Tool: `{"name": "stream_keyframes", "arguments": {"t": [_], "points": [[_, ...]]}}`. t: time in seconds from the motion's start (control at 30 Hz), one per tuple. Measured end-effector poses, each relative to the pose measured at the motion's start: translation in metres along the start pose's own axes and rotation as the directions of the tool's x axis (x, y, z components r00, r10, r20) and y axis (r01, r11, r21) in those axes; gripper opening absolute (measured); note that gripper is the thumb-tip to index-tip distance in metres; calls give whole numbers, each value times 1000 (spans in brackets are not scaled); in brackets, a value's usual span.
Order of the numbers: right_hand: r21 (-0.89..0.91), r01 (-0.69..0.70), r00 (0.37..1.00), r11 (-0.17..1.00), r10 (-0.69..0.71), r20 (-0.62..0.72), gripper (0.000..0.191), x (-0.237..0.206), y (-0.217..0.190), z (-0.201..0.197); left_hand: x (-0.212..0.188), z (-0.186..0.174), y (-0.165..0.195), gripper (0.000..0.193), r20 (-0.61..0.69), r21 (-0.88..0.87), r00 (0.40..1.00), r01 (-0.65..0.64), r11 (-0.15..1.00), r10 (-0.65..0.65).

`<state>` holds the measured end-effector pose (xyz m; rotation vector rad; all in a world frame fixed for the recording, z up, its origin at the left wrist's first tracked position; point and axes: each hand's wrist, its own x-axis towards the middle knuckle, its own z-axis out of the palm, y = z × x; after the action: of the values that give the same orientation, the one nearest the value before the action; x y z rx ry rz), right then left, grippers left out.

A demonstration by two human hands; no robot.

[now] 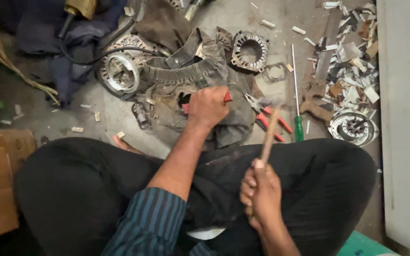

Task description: The person sits on the floor and uses a hammer and a red punch to drive components out of scrap motor housings, working one part at a time. They reposition the housings on a rag, knock pieces loose, and set freed parts aside among the scrap.

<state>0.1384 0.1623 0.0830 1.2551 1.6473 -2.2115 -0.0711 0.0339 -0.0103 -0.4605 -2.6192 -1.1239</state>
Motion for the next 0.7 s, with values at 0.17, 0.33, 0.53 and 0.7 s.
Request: {"name": "stream_keyframes", "arguments": {"t": [0.17,0.33,0.53,0.7], "points": [[61,163,983,985,-168,77,20,-11,-14,-14,0,-4,1,12,48,-22,997,-54,998,55],[82,22,998,996,-26,58,24,-20,-26,12,-4,-7,5,14,107,5,992,-67,998,66],[-20,-106,979,994,108,173,24,0,10,-14,-3,-7,5,15,96,-10,993,-74,997,75],[187,466,884,865,-462,-64,22,2,-28,-118,-4,-7,4,13,89,-39,993,-80,996,84]]}}
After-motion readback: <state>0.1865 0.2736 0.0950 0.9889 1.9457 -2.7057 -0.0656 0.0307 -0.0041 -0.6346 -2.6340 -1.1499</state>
